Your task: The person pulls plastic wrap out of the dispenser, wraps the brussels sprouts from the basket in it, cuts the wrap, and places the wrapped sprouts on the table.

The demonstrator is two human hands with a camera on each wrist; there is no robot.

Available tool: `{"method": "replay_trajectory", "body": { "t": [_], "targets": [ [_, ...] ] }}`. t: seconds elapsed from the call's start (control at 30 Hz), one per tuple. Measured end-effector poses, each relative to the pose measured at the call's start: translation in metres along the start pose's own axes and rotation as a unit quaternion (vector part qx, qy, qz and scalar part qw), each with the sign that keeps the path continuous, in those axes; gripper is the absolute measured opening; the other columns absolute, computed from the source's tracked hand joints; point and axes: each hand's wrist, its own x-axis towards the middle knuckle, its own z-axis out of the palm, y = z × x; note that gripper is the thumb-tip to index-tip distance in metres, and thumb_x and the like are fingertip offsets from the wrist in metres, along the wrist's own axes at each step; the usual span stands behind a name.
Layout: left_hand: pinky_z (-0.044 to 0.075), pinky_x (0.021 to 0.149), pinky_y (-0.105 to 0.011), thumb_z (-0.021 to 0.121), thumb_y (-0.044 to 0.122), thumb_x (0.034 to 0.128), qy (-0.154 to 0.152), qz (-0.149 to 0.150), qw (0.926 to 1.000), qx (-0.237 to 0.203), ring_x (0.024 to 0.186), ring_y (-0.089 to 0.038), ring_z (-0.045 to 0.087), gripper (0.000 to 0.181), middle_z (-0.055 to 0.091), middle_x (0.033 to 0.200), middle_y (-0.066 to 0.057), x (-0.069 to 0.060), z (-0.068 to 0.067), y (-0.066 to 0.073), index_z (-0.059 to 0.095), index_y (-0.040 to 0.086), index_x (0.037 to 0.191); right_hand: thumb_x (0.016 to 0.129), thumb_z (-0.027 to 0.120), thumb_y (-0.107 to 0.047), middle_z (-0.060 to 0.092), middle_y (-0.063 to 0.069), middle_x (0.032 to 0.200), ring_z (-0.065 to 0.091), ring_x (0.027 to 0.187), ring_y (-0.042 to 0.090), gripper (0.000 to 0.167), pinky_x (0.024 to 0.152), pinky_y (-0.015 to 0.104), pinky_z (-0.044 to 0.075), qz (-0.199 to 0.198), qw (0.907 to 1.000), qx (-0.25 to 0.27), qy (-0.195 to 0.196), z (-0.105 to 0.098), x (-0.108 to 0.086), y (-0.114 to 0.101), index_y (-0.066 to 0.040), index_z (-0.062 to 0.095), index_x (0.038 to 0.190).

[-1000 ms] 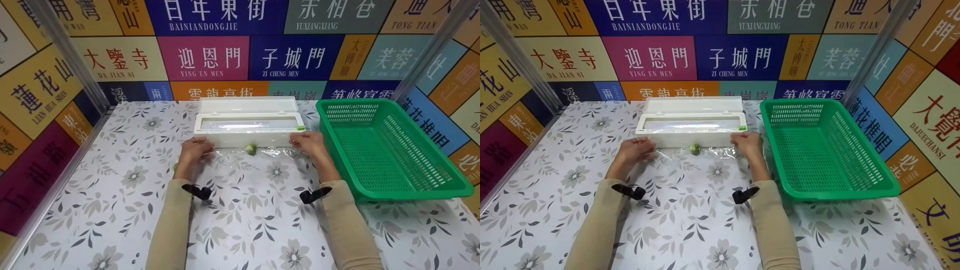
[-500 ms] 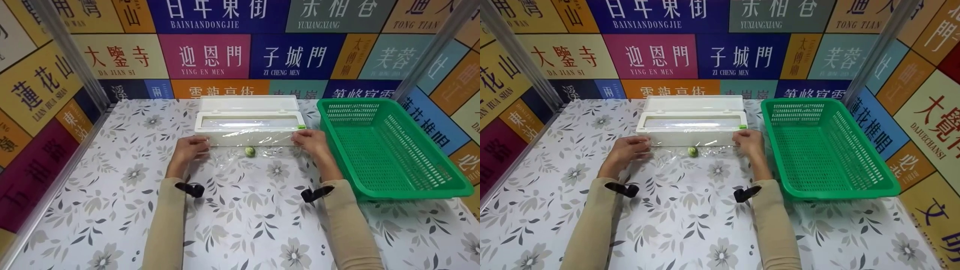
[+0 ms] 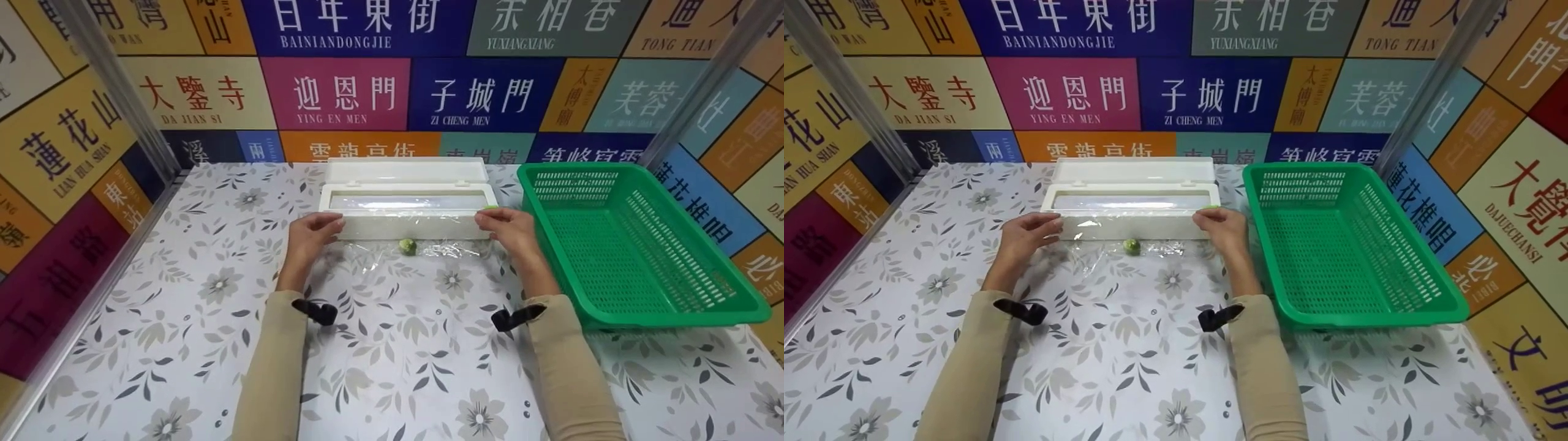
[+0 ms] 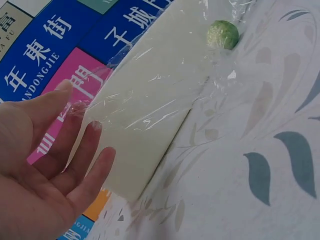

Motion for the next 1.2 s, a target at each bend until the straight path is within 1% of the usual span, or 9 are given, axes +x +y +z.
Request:
{"method": "replay_trajectory", "body": {
  "t": [0.13,0.27,0.43,0.53,0.67,0.77,0.93,1.07,1.2],
  "targets": [
    [0.059,0.083,-0.026,0.075,0.018,0.0909,-0.008,0.021,0.999,0.039,0.088,-0.01,0.065,0.024,0.072,0.101,-0.006,0.0,-0.006,-0.003,0.074,0.005,0.111,0.093,0.073,-0.025,0.065,-0.014,0.086,0.061,0.088,0.005,0.032,0.081,0.021,0.052,-0.003,0.9997,-0.019,-0.012,0.0,-0.001,0.0,-0.004,0.069,0.115],
    [0.052,0.086,-0.029,0.074,0.023,0.0918,-0.027,0.02,0.9967,0.074,0.096,-0.015,0.061,0.021,0.071,0.108,-0.005,-0.001,-0.018,-0.006,0.074,0.012,0.11,0.094,0.071,-0.02,0.065,-0.011,0.088,0.059,0.089,0.007,0.025,0.079,0.02,0.051,-0.014,0.9982,-0.045,-0.035,-0.001,-0.002,0.0,-0.002,0.068,0.112],
    [0.051,0.093,-0.029,0.074,0.026,0.0918,-0.077,0.035,0.9922,0.092,0.106,-0.017,0.061,0.022,0.071,0.114,-0.005,-0.004,-0.028,-0.006,0.074,0.013,0.109,0.096,0.068,-0.015,0.064,-0.009,0.088,0.057,0.086,0.008,0.016,0.078,0.022,0.051,-0.027,0.9952,-0.073,-0.058,-0.004,-0.003,-0.001,-0.002,0.068,0.106],
    [0.052,0.093,-0.026,0.075,0.023,0.0904,-0.102,0.064,0.9869,0.107,0.106,-0.016,0.063,0.021,0.073,0.112,-0.007,-0.005,-0.03,-0.007,0.075,0.009,0.106,0.096,0.068,-0.013,0.062,-0.006,0.087,0.055,0.083,0.01,0.007,0.074,0.023,0.049,-0.032,0.9924,-0.097,-0.069,-0.006,-0.005,-0.002,-0.007,0.067,0.099],
    [0.053,0.089,-0.023,0.078,0.02,0.0876,-0.136,0.081,0.9796,0.124,0.104,-0.016,0.066,0.019,0.076,0.109,-0.006,-0.005,-0.032,-0.01,0.078,0.007,0.102,0.096,0.067,-0.01,0.062,-0.004,0.086,0.054,0.08,0.01,0.007,0.071,0.022,0.048,-0.026,0.9868,-0.131,-0.092,-0.007,-0.007,-0.002,-0.004,0.066,0.099],
    [0.054,0.087,-0.023,0.079,0.018,0.0865,-0.164,0.071,0.9743,0.137,0.106,-0.017,0.066,0.016,0.076,0.111,-0.004,-0.005,-0.033,-0.012,0.079,0.008,0.1,0.094,0.067,-0.008,0.061,-0.003,0.084,0.053,0.078,0.009,0.009,0.068,0.019,0.047,-0.015,0.982,-0.16,-0.099,-0.007,-0.007,0.0,-0.001,0.065,0.1],
    [0.054,0.087,-0.025,0.08,0.017,0.0845,-0.192,0.053,0.9629,0.182,0.11,-0.02,0.065,0.012,0.076,0.114,-0.004,-0.006,-0.036,-0.012,0.08,0.011,0.095,0.092,0.068,-0.007,0.057,-0.001,0.082,0.049,0.076,0.011,0.007,0.064,0.019,0.041,0.004,0.9724,-0.216,-0.088,-0.006,-0.007,0.003,-0.001,0.065,0.094],
    [0.052,0.088,-0.025,0.08,0.019,0.0847,-0.22,0.05,0.952,0.207,0.114,-0.022,0.064,0.011,0.076,0.115,-0.004,-0.005,-0.036,-0.011,0.08,0.011,0.092,0.092,0.067,-0.007,0.056,-0.001,0.082,0.049,0.078,0.013,0.007,0.065,0.021,0.041,0.019,0.9684,-0.232,-0.089,-0.007,-0.008,0.003,-0.001,0.066,0.094],
    [0.052,0.088,-0.024,0.079,0.017,0.0857,-0.244,0.051,0.9447,0.214,0.116,-0.021,0.064,0.01,0.075,0.118,-0.004,-0.005,-0.036,-0.011,0.079,0.008,0.09,0.091,0.068,-0.007,0.055,-0.002,0.08,0.048,0.079,0.014,0.008,0.066,0.022,0.04,0.028,0.9659,-0.24,-0.092,-0.009,-0.007,0.004,0.0,0.068,0.095]
  ]
}}
